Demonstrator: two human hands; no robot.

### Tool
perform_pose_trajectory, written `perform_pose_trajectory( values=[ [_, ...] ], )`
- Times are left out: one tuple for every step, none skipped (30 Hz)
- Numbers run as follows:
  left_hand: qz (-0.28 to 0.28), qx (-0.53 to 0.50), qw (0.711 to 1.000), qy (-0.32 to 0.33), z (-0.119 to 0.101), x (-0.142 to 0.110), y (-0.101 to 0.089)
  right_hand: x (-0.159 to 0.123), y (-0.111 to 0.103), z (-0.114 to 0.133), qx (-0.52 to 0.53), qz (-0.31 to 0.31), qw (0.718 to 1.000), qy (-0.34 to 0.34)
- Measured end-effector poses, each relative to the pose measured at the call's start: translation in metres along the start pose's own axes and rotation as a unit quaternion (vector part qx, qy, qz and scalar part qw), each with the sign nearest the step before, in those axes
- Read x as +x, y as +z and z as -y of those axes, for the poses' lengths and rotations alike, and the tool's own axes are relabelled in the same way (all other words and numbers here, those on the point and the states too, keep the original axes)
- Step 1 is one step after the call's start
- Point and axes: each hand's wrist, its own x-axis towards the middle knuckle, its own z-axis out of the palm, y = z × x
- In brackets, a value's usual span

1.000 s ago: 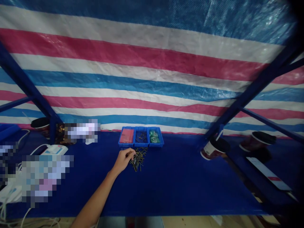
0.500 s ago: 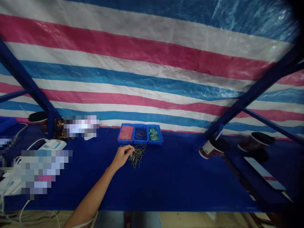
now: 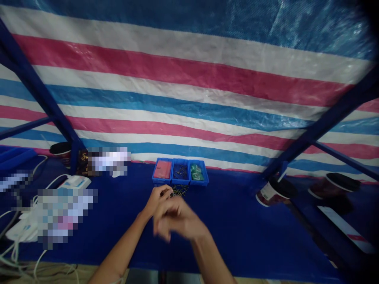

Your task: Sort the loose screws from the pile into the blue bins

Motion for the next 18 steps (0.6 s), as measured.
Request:
perform_pose_trajectory(
  values=[
    [0.003,-0.001,1.0,0.001,0.0,0.0,0.0,0.004,-0.013,-0.006,-0.044,-0.058,0.997,-0.009],
    [0.0,0.0,1.0,0.0,0.0,0.0,0.0,0.008,-0.028,-0.015,-0.105,-0.128,0.986,-0.024],
    [-0.004,0.002,1.0,-0.002,-0.001,0.001,0.0,0.01,-0.042,-0.025,-0.182,-0.221,0.957,-0.043],
    [-0.008,0.004,1.0,-0.005,-0.001,0.001,0.0,0.01,-0.056,-0.036,-0.243,-0.257,0.934,-0.057],
    [-0.014,0.005,1.0,-0.007,-0.001,0.001,0.0,0.009,-0.068,-0.048,-0.302,-0.269,0.911,-0.077],
    [-0.015,0.005,1.0,-0.009,-0.001,0.001,0.0,0.007,-0.077,-0.059,-0.346,-0.276,0.892,-0.091],
    [-0.016,0.004,1.0,-0.009,-0.001,0.001,0.001,0.004,-0.082,-0.07,-0.38,-0.279,0.877,-0.097],
    [-0.016,0.003,1.0,-0.009,-0.001,0.001,0.001,0.001,-0.084,-0.078,-0.41,-0.279,0.863,-0.095],
    [-0.017,0.001,1.0,-0.009,-0.001,0.001,0.001,-0.002,-0.084,-0.085,-0.437,-0.277,0.851,-0.088],
    [-0.017,-0.001,1.0,-0.01,0.0,0.001,0.001,-0.005,-0.081,-0.091,-0.46,-0.274,0.841,-0.077],
    [-0.018,-0.003,1.0,-0.01,0.0,0.0,0.002,-0.006,-0.078,-0.095,-0.48,-0.269,0.832,-0.065],
    [-0.019,-0.005,1.0,-0.009,0.001,0.0,0.002,-0.007,-0.074,-0.098,-0.496,-0.266,0.825,-0.053],
    [-0.018,-0.007,1.0,-0.008,0.001,0.0,0.002,-0.008,-0.07,-0.099,-0.508,-0.262,0.819,-0.044],
    [-0.017,-0.007,1.0,-0.006,0.002,0.0,0.002,-0.008,-0.068,-0.1,-0.517,-0.26,0.815,-0.037],
    [-0.015,-0.006,1.0,-0.005,0.002,0.0,0.002,-0.008,-0.066,-0.101,-0.523,-0.258,0.811,-0.032],
    [-0.012,-0.005,1.0,-0.004,0.002,0.0,0.001,-0.007,-0.065,-0.101,-0.528,-0.257,0.809,-0.03],
    [-0.01,-0.004,1.0,-0.004,0.002,0.0,0.001,-0.006,-0.065,-0.101,-0.533,-0.255,0.806,-0.029],
    [-0.009,-0.003,1.0,-0.005,0.002,0.001,0.001,-0.005,-0.066,-0.1,-0.538,-0.252,0.804,-0.028]
  ],
)
